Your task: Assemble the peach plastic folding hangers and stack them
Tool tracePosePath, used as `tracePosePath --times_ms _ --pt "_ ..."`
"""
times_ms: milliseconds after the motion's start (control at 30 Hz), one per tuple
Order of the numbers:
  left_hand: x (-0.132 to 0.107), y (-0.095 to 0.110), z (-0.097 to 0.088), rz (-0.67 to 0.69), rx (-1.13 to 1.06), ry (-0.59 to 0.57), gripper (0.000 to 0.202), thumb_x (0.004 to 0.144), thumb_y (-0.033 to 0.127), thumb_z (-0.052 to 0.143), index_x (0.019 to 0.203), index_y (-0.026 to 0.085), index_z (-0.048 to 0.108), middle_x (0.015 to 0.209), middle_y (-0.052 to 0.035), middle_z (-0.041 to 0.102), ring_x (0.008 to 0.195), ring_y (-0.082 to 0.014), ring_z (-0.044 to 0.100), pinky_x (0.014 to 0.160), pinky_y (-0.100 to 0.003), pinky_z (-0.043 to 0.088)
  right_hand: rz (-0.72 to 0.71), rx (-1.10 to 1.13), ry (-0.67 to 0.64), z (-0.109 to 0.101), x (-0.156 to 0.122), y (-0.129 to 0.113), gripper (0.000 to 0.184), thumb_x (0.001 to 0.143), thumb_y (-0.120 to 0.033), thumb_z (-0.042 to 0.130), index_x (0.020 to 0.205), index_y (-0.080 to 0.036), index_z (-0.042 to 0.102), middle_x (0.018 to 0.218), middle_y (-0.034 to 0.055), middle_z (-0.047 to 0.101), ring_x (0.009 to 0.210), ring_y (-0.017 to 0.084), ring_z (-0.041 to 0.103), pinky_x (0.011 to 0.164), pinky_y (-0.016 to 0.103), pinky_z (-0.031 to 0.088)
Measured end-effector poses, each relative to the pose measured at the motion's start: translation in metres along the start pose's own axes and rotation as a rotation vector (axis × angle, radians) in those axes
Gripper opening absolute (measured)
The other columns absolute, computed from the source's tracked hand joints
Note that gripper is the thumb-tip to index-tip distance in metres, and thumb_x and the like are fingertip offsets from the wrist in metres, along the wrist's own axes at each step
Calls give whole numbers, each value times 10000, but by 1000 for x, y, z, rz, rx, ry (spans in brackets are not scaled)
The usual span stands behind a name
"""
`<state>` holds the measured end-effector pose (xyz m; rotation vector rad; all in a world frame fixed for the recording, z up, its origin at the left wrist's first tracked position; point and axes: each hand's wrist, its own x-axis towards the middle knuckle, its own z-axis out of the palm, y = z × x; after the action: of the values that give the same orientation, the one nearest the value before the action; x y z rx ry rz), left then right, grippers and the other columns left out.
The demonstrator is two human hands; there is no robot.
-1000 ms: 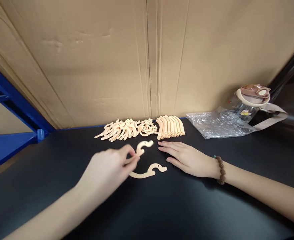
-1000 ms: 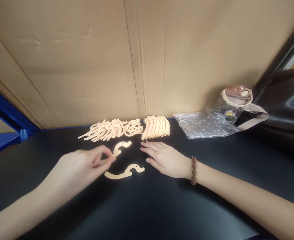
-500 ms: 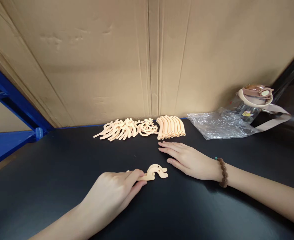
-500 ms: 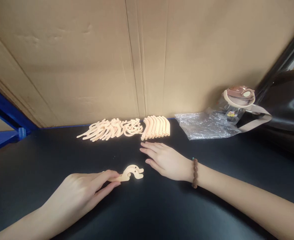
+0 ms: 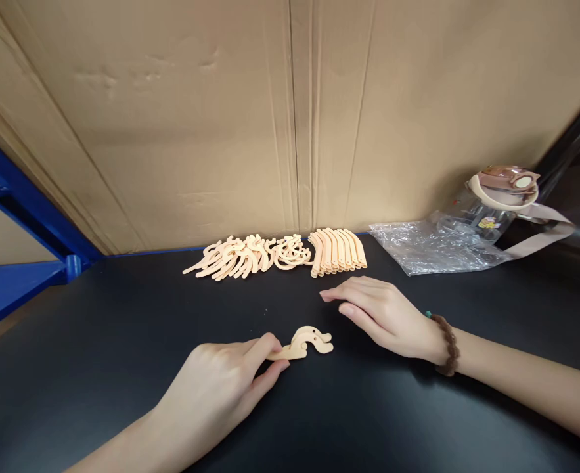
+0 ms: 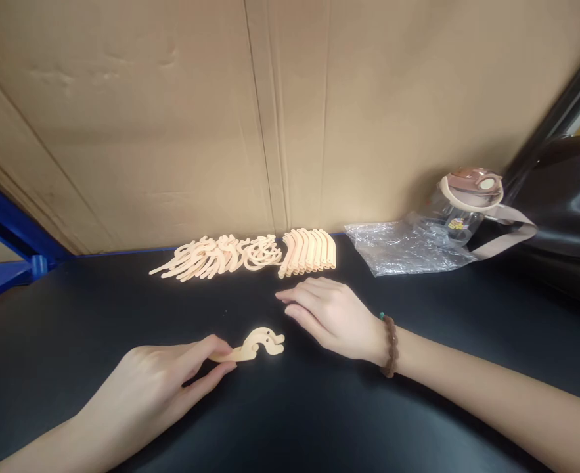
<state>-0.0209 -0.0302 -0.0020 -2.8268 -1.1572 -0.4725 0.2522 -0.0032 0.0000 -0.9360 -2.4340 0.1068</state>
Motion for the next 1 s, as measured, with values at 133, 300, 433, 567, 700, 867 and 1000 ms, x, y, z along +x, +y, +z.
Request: tracePosePath --times_ms 133,300,433,567,700,867,1000 --pt "2 2 -2 5 27 -3 181 945 277 457 778 226 504 632 91 676 441 -103 603 429 -230 331 -129 5 -13 -1 0 -9 319 914 -404 556 1116 -167 625 1037 74 697 941 199 622 881 348 474" --pt "3 0 -3 6 -2 21 153 918 317 518 802 227 474 667 80 696 458 -104 617 435 -212 348 -187 -28 -82 3 0 -7 241 940 -345 521 1060 -176 645 1065 63 683 940 179 601 898 334 460" --pt "2 -3 -3 12 21 54 159 880 364 571 936 237 494 644 68 684 408 -111 582 393 -216 310 -240 -42 -115 3 -1 -6 223 962 -309 483 1025 -168 644 1092 71 670 956 167 594 864 319 473" --pt "2 -7 -2 12 -21 48 193 883 348 570 1041 258 507 721 73 719 398 -103 563 413 -216 336 -282 -52 -87 4 -1 -7 200 965 -252 482 1025 -141 638 1042 69 679 913 160 595 817 304 478" --pt "1 -9 0 -42 -100 -25 96 904 334 536 976 271 524 756 96 736 476 -109 618 462 -212 388 -261 -48 -94 6 -1 -6 207 977 -223 457 1054 -141 631 1005 54 683 881 150 586 808 290 473" --pt "0 -10 1 -128 -132 -111 92 916 364 512 956 283 532 736 115 728 508 -116 634 495 -216 414 -252 -60 -81 7 -1 -5 210 976 -205 451 1055 -141 634 1008 56 684 871 155 582 806 293 470" --pt "2 -10 2 -131 -134 -100 94 918 369 506 946 283 529 736 121 725 498 -115 621 490 -219 407 -239 -49 -85 7 -1 -4 205 972 -207 461 1058 -145 637 1014 54 683 886 153 587 821 291 469"
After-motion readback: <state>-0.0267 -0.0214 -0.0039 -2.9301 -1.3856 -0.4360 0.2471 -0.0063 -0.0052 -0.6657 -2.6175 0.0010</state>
